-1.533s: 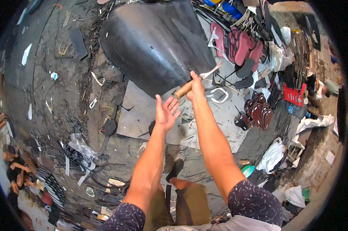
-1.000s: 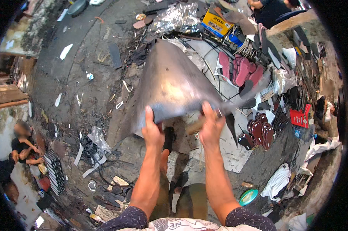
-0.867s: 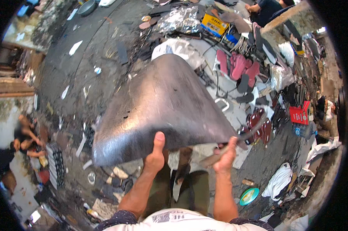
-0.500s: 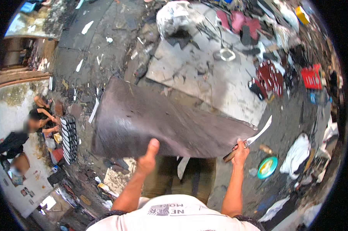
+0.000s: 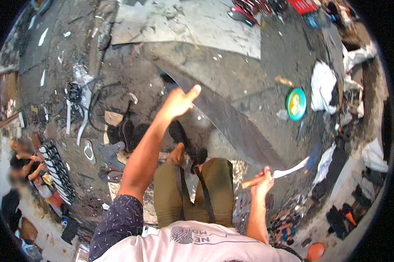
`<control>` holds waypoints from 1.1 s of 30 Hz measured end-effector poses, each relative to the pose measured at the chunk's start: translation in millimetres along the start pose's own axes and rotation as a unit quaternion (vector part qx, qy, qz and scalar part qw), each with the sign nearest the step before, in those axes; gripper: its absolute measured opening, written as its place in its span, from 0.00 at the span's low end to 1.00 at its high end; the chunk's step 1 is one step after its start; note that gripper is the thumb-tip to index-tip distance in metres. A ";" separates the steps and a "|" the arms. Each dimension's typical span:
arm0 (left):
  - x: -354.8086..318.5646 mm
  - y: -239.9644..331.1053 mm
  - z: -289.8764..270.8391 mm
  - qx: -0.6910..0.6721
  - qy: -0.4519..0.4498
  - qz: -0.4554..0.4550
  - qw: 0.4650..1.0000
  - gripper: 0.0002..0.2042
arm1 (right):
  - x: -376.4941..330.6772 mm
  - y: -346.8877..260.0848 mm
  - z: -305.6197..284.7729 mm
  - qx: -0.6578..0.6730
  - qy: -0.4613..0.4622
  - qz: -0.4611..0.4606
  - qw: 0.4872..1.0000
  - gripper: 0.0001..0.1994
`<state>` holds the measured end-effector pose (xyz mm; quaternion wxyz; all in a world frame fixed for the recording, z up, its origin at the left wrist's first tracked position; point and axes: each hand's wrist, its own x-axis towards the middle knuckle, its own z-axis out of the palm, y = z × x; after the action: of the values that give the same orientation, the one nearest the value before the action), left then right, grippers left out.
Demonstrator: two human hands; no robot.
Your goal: The person sits on the floor and arranges brown flip-flops on a dark mat. They pick up flip-flops from a pile, place them on the mat, and adjust their positions to form neat rows.
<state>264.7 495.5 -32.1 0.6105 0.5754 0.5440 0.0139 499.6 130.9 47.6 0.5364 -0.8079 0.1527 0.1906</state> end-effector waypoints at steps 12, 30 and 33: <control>-130.6 -341.9 468.6 -0.175 0.114 -0.262 0.942 0.32 | -67.5 334.4 -130.4 0.078 -0.142 0.216 0.963 0.10; -192.8 -685.3 310.9 0.029 0.054 -0.101 0.993 0.17 | 45.3 551.1 -393.0 -0.406 -0.101 -0.245 0.875 0.36; -233.0 -745.5 307.0 -0.013 0.044 -0.158 0.986 0.18 | 62.2 621.4 -354.5 -0.417 -0.152 -0.146 0.884 0.36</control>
<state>-75.6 -116.9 -494.2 0.5878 0.4732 0.6542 -0.0506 325.0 -434.5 -359.4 0.1888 -0.9311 -0.1441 0.2770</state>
